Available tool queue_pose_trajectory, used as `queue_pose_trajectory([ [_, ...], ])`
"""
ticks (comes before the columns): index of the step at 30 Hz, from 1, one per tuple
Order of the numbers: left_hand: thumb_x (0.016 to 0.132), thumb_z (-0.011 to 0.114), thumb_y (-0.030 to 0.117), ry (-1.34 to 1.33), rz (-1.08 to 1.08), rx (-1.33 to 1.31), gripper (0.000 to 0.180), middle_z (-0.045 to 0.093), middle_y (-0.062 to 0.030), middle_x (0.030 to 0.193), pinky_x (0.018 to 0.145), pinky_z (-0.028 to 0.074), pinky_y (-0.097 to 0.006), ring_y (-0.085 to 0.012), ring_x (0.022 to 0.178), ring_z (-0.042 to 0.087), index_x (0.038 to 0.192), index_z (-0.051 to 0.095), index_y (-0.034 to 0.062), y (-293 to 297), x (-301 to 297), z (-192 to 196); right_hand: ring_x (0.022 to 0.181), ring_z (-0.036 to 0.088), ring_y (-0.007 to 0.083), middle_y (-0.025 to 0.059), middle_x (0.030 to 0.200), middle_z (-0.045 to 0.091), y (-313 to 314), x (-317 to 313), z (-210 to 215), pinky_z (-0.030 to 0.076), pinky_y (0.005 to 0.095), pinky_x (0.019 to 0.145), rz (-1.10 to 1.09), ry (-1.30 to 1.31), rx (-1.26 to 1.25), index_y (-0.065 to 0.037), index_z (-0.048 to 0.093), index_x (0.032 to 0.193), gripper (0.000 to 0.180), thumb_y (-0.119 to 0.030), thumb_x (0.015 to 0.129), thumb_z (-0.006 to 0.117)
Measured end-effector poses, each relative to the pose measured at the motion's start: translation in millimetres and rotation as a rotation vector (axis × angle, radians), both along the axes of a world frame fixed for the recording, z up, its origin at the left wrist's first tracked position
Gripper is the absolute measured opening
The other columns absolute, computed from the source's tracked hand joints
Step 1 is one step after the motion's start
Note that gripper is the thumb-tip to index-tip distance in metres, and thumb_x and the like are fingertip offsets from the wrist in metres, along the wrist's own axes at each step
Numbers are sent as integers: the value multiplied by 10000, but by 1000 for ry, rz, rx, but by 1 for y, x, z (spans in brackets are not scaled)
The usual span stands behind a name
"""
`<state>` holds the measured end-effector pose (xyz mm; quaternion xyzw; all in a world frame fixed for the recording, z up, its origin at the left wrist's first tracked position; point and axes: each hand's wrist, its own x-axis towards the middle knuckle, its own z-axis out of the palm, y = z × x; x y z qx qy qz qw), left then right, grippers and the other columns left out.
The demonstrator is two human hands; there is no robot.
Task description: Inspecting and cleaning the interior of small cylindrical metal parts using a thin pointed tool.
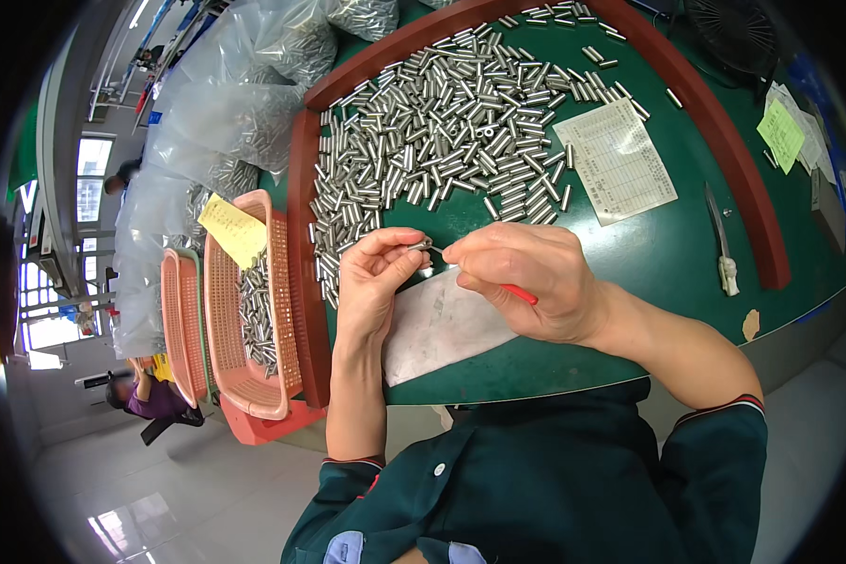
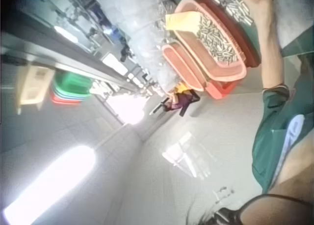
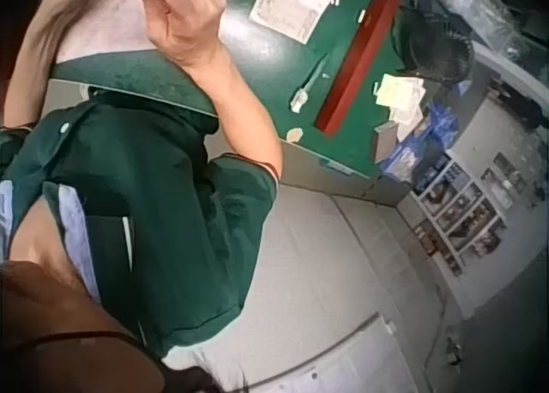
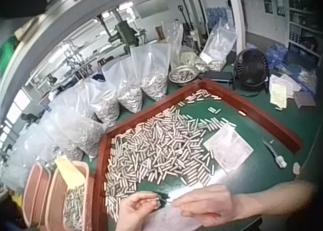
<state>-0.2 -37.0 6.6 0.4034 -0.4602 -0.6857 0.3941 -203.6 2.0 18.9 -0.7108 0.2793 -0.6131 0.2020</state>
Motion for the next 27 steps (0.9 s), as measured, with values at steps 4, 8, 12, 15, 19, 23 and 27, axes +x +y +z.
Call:
queue_pose_trajectory([
  [4,770,601,-112,-33,10,-12,195,633,-78,923,723,504,-203,-90,775,605,950,616,-40,1,-1,1,630,622,247,144,818,637,-1,2,-3,502,294,520,4,3,7,-6,553,830,146,36,734,654],
  [8,758,606,-124,-60,10,-70,182,618,-73,917,719,499,-195,-89,771,599,921,628,-44,2,-4,2,649,621,250,132,814,627,-2,2,-5,501,292,528,-14,67,17,-9,549,831,172,46,707,655],
  [12,746,612,-131,-108,26,-170,164,600,-76,911,726,497,-195,-101,789,593,885,643,-48,3,-7,2,671,622,254,128,813,621,-3,1,-4,503,294,536,-17,131,-4,-7,548,840,199,60,685,652],
  [15,742,614,-133,-112,51,-217,166,597,-80,912,729,498,-195,-107,800,591,879,648,-46,3,-6,2,697,627,259,129,820,624,-3,1,0,511,301,553,-21,106,-1,-9,563,875,247,91,661,633],
  [19,738,623,-130,-120,72,-227,173,599,-87,921,728,498,-195,-115,808,594,884,650,-42,4,-7,2,719,658,289,171,855,647,-2,-3,1,539,314,582,-47,109,58,5,557,904,205,105,729,595],
  [23,740,631,-120,-129,89,-223,164,604,-88,912,723,502,-199,-119,810,598,882,650,-41,7,-11,4,718,653,269,135,854,636,-1,-3,-6,541,308,589,-70,123,-105,5,583,902,292,91,627,632],
  [27,746,609,-115,-400,191,-462,131,610,-89,880,704,510,-207,-126,792,603,858,642,-54,9,-8,3,758,648,280,157,896,620,0,-3,4,548,326,606,-3,253,-310,18,571,894,233,-7,668,621],
])
